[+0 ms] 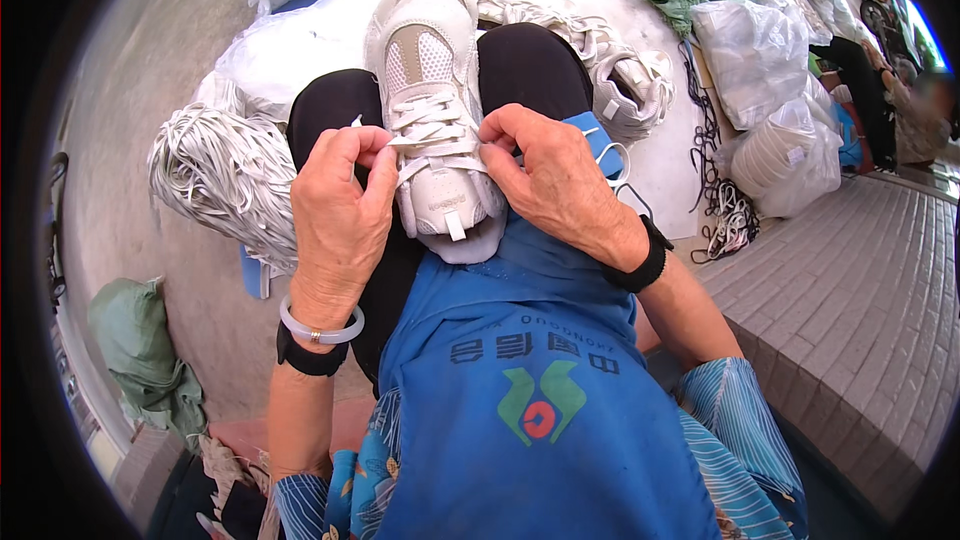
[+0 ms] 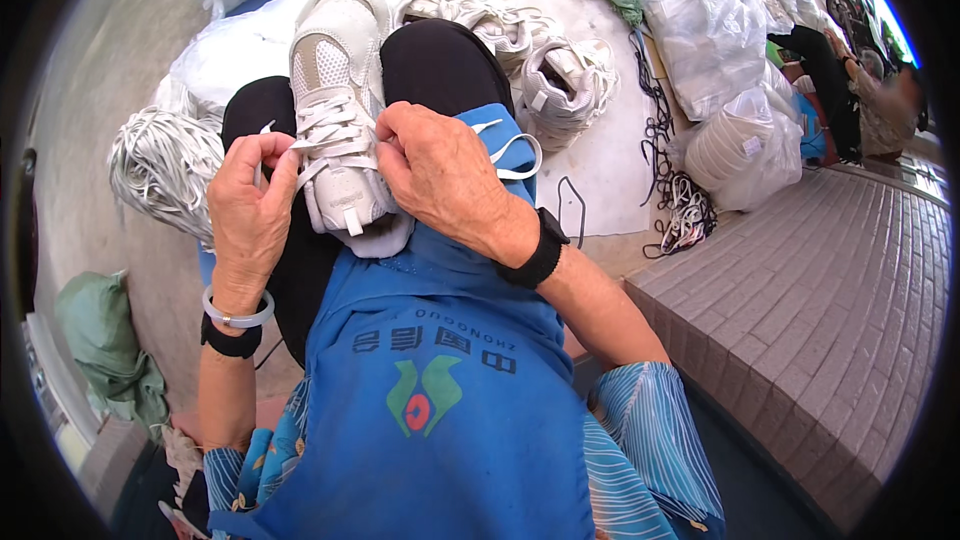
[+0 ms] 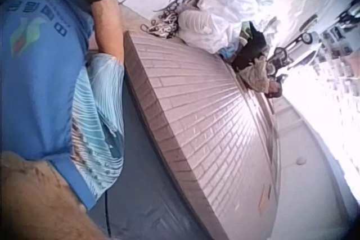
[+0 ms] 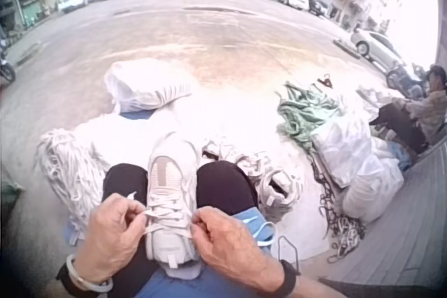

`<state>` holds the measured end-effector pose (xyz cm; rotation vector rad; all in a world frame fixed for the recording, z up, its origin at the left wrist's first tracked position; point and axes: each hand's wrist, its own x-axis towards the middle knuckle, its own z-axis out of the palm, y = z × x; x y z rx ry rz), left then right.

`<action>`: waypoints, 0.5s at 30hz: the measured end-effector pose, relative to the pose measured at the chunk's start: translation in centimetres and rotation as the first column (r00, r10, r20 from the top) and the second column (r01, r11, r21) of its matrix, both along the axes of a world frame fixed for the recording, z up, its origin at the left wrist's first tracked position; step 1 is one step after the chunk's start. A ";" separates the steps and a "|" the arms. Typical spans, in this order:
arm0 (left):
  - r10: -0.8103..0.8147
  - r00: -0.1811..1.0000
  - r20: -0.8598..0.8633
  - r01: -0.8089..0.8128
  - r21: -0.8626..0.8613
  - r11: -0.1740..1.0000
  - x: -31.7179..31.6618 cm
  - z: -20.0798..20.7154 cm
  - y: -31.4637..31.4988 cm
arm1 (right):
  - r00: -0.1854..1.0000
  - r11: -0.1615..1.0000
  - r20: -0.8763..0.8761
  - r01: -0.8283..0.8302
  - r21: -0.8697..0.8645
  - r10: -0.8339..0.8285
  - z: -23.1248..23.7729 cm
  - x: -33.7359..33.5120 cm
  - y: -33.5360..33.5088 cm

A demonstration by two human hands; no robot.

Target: Lacing a sneaker while sitting on the ground near bags of supplies.

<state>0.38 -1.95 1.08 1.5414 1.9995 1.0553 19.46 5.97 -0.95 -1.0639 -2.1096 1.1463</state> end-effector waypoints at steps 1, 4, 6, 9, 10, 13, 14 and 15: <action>0.006 1.000 0.008 -0.006 -0.018 1.000 0.0 0.1 -0.1 | 1.000 1.000 -0.001 -0.001 0.001 0.001 0.0 0.0 -0.1; -0.019 0.993 0.116 0.023 -0.029 0.999 -0.5 -0.9 -0.4 | 1.000 1.000 0.021 -0.005 0.013 0.004 0.2 0.2 -0.4; -0.050 0.975 0.215 0.055 -0.019 0.998 -1.2 -1.1 -0.7 | 0.998 0.998 0.065 -0.008 0.068 0.004 0.5 0.3 -0.6; 0.184 0.525 0.831 0.246 -0.355 0.902 -1.8 -0.2 -0.2 | 0.997 0.993 0.083 0.001 0.116 -0.011 0.5 0.7 -1.0; 0.195 0.503 0.842 0.238 -0.352 0.905 -1.9 -0.8 -0.3 | 0.996 0.993 0.083 -0.001 0.114 -0.008 0.7 0.7 -1.2; 0.208 0.532 0.821 0.217 -0.370 0.903 -1.8 -0.8 -0.1 | 0.994 0.993 0.107 -0.043 0.111 0.031 1.4 0.9 -1.3; 0.206 0.582 0.787 0.204 -0.387 0.899 -1.7 -0.8 0.1 | 0.993 0.995 0.098 -0.073 0.062 0.066 1.5 0.9 -1.3; 0.208 0.581 0.787 0.205 -0.388 0.898 -1.5 -1.0 0.1 | 0.991 0.995 0.086 -0.103 0.014 0.101 1.5 0.9 -1.3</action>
